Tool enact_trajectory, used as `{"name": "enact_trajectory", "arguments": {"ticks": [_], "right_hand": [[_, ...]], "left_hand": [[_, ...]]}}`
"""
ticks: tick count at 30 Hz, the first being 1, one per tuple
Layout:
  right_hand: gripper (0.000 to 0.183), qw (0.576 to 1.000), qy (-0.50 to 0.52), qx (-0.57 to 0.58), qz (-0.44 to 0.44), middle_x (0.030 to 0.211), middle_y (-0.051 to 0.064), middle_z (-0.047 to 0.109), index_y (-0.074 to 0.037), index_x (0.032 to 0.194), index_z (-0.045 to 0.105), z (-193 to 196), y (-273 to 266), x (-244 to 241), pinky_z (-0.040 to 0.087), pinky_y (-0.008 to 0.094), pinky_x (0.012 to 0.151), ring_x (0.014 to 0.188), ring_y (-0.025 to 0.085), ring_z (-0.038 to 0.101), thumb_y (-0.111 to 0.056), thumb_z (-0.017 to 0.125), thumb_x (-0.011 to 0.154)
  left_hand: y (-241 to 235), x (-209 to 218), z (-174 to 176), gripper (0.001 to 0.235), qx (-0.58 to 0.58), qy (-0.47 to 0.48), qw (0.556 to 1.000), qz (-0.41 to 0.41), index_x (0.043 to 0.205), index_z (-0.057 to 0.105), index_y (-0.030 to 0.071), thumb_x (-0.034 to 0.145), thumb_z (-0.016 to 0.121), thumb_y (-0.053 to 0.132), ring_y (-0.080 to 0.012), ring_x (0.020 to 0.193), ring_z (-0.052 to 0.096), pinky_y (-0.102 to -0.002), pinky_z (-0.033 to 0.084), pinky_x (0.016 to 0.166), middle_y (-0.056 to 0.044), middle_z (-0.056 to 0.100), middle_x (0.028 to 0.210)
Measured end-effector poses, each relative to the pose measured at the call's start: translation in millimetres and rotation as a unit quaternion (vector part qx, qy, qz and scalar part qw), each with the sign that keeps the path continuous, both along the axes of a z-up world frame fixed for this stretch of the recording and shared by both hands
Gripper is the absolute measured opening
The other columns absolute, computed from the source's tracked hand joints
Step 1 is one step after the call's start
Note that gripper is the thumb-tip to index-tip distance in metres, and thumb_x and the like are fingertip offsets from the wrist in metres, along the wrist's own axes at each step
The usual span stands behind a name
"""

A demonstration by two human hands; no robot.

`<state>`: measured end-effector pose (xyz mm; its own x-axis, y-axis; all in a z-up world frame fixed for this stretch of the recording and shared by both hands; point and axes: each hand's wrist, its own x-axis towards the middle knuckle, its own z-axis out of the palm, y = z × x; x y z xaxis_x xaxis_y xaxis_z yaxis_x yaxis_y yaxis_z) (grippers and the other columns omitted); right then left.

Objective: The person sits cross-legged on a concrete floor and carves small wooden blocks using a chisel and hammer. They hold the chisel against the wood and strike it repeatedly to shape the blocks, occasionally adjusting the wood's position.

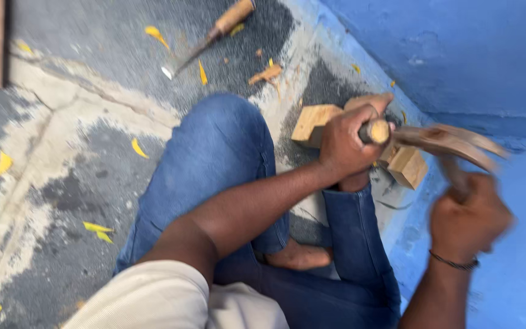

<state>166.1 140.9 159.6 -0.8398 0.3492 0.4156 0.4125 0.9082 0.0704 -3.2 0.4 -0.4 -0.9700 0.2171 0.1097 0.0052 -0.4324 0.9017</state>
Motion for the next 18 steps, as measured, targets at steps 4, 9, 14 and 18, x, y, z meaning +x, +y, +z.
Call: {"name": "enact_trajectory", "arguments": {"ticks": [4,9,14,18], "right_hand": [[0.021,0.879,0.31,-0.361,0.027,0.08,0.008,0.06,-0.006,0.097,0.067,33,24,21,0.045,0.03,0.062,0.066,0.021,0.056,-0.023,0.056,0.099],[0.012,0.971,0.134,-0.199,0.009,0.085,0.008,0.061,-0.006,0.096,0.064,27,27,32,0.046,0.03,0.068,0.073,0.023,0.058,-0.012,0.054,0.098],[0.011,0.973,-0.149,0.174,0.009,0.089,0.008,0.062,-0.007,0.095,0.061,-3,5,8,0.046,0.031,0.075,0.08,0.024,0.06,-0.001,0.052,0.096],[0.01,0.996,0.069,-0.012,0.058,0.093,0.016,0.06,0.002,0.1,0.061,3,16,15,0.047,0.035,0.078,0.083,0.031,0.057,0.009,0.055,0.097]], "left_hand": [[0,12,5,0.025,-0.011,0.001,1.0,0.015,0.088,0.06,0.01,0.085,0.078,0.027,-0.0292,0.087,0.075,-0.041,0.058,0.074,-0.014,0.073,0.103],[4,14,3,0.028,-0.053,0.001,0.999,0.005,0.087,0.06,0.01,0.082,0.08,0.03,-0.0306,0.078,0.072,-0.043,0.055,0.068,-0.011,0.068,0.081],[3,12,-1,0.033,-0.032,0.015,0.999,-0.035,0.087,0.059,0.009,0.077,0.081,0.032,-0.0285,0.073,0.072,-0.043,0.053,0.064,-0.01,0.066,0.075],[-2,25,5,0.027,-0.027,0.021,0.999,-0.042,0.087,0.058,0.01,0.084,0.078,0.029,-0.028,0.076,0.071,-0.042,0.053,0.068,-0.009,0.066,0.078]]}}
